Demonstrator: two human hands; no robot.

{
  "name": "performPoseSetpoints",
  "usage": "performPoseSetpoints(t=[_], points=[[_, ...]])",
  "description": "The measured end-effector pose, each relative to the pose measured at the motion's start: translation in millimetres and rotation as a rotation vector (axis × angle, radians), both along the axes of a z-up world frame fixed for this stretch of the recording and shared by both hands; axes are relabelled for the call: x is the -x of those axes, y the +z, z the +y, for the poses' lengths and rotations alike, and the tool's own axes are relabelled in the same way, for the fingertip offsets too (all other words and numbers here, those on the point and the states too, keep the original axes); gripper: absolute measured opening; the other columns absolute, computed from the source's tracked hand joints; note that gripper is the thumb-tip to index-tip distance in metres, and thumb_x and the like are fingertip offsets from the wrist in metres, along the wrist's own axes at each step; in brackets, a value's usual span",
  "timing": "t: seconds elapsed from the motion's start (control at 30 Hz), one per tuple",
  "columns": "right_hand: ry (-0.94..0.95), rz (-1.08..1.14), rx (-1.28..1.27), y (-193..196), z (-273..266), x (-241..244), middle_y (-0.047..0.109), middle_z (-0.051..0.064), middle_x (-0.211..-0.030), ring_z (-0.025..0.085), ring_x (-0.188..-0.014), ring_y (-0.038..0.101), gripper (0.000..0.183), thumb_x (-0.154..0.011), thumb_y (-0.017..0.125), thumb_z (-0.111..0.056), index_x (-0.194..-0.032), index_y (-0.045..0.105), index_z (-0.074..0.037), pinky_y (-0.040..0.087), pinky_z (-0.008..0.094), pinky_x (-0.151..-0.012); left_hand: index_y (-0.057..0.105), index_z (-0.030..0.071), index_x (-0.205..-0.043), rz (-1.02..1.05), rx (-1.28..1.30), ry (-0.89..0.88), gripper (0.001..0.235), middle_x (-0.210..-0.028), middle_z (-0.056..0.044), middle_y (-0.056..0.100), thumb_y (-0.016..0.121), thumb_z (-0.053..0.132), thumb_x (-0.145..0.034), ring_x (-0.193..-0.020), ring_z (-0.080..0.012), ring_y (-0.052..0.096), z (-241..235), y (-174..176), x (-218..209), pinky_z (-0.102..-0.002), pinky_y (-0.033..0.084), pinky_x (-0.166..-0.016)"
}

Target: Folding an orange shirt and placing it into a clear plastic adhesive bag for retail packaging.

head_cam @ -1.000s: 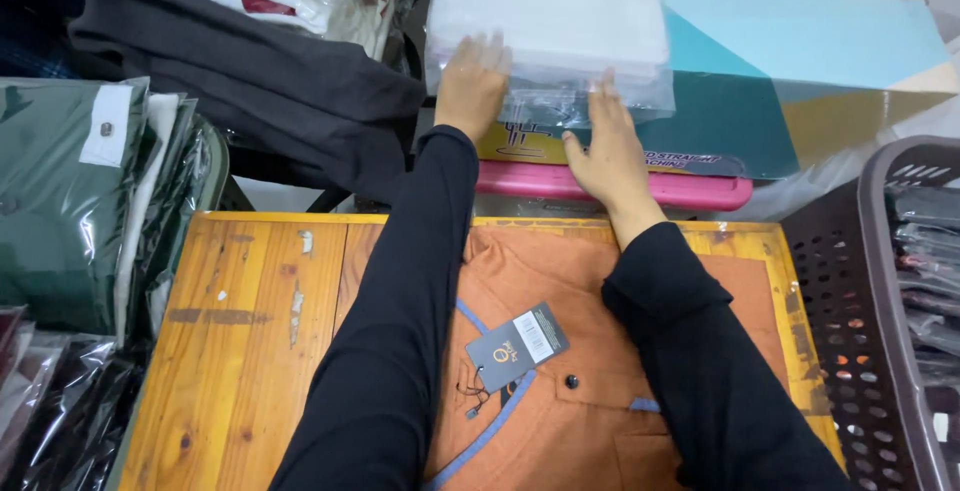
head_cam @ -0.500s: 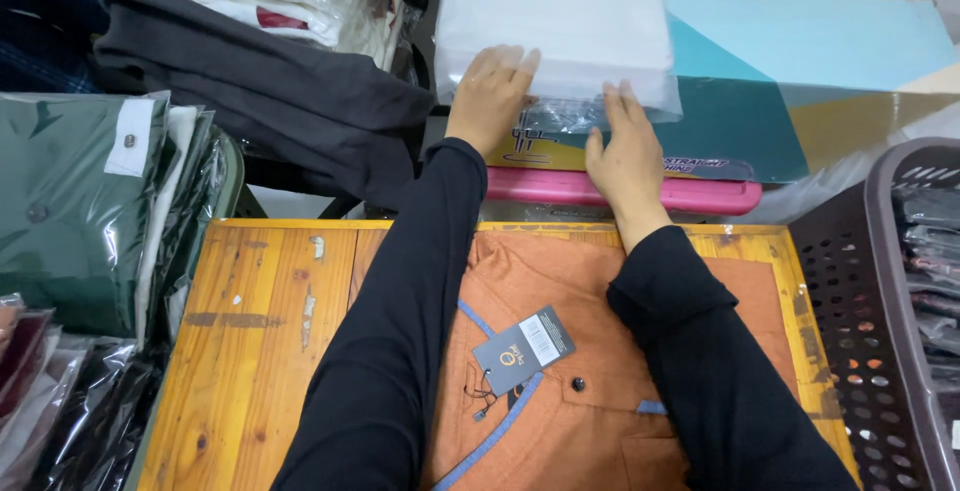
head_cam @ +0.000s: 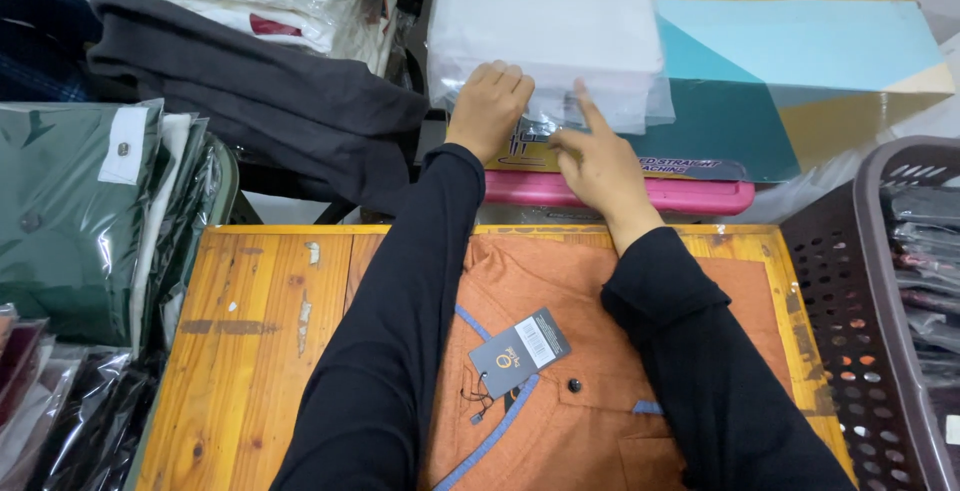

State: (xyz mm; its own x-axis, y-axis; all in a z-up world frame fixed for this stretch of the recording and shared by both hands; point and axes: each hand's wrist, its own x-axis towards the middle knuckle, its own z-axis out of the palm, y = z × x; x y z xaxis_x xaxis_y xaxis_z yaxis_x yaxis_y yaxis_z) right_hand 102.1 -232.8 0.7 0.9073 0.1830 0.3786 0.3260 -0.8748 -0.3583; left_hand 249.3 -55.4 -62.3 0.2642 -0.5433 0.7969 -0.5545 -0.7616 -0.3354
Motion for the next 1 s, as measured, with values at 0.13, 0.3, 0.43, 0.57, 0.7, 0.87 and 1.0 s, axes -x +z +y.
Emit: performPoseSetpoints(t=[0.13,0.3,0.43,0.57,0.7,0.87,1.0], points=[[0.061,-0.021,0.085,5,3,2,0.046,0.013,-0.162,0.048,-0.106,0.07,0.031,-0.094,0.056,-0.013,-0.117,0.077,-0.012,0.059,0.053,-0.083,0.058,0.013,-0.088,-0.003,-0.011,-0.064,0.016,-0.078,-0.001,0.053,0.074,0.015,-0.089,-0.082,-0.0194,0.06,5,9,3,-0.033,0.051,-0.082],[0.044,-0.074,0.048,3,-2,0,0.043,0.019,-0.161,0.045,-0.123,0.062,0.05,-0.097,0.05,-0.008,-0.146,0.056,0.003,0.055,0.05,-0.097,0.062,0.01,-0.091,0.008,-0.026,-0.336,0.008,-0.084,-0.007,0.058,0.064,0.016,-0.095,-0.086,-0.026,0.063,-10,44,44,-0.037,0.054,-0.083],[0.069,-0.102,0.017,2,-3,-1,0.042,0.024,-0.159,0.045,-0.13,0.057,0.051,-0.097,0.049,-0.007,-0.146,0.05,0.009,0.052,0.05,-0.103,0.059,0.013,-0.072,0.023,-0.177,-0.436,0.021,-0.07,-0.002,0.055,0.063,0.024,-0.089,-0.07,-0.0225,0.06,-20,0,46,-0.036,0.054,-0.069],[0.071,-0.128,0.018,6,-2,0,0.046,0.022,-0.157,0.045,-0.126,0.06,0.047,-0.097,0.048,-0.006,-0.141,0.055,0.009,0.055,0.049,-0.099,0.063,-0.003,-0.129,0.323,-0.38,-0.261,0.049,-0.12,-0.02,0.066,0.068,0.023,-0.087,-0.112,-0.035,0.065,-10,22,55,-0.043,0.053,-0.1],[0.024,-0.18,0.039,6,-3,-1,0.055,0.013,-0.152,0.037,-0.118,0.066,0.041,-0.097,0.054,-0.012,-0.134,0.064,0.003,0.058,0.042,-0.092,0.049,-0.005,-0.144,0.628,-0.301,-0.107,0.062,-0.132,-0.025,0.06,0.056,0.037,-0.099,-0.123,-0.041,0.061,-9,46,67,-0.05,0.046,-0.108],[0.016,-0.276,0.167,-1,-3,-2,0.072,-0.003,-0.131,0.021,-0.097,0.076,0.032,-0.097,0.058,-0.028,-0.121,0.077,-0.016,0.06,0.028,-0.079,0.039,-0.01,-0.152,0.749,-0.222,0.045,0.077,-0.158,-0.033,0.04,0.064,0.043,-0.101,-0.151,-0.0428,0.033,-1,45,61,-0.049,0.016,-0.128],[0.178,-0.537,0.249,49,19,34,0.079,0.001,-0.1,0.022,-0.08,0.076,0.025,-0.098,0.061,-0.03,-0.099,0.081,-0.015,0.058,0.029,-0.067,0.029,-0.005,-0.159,0.659,-0.152,-0.065,0.083,-0.167,-0.027,0.027,0.051,0.049,-0.099,-0.152,-0.0425,0.032,2,-19,9,-0.056,0.025,-0.125]])
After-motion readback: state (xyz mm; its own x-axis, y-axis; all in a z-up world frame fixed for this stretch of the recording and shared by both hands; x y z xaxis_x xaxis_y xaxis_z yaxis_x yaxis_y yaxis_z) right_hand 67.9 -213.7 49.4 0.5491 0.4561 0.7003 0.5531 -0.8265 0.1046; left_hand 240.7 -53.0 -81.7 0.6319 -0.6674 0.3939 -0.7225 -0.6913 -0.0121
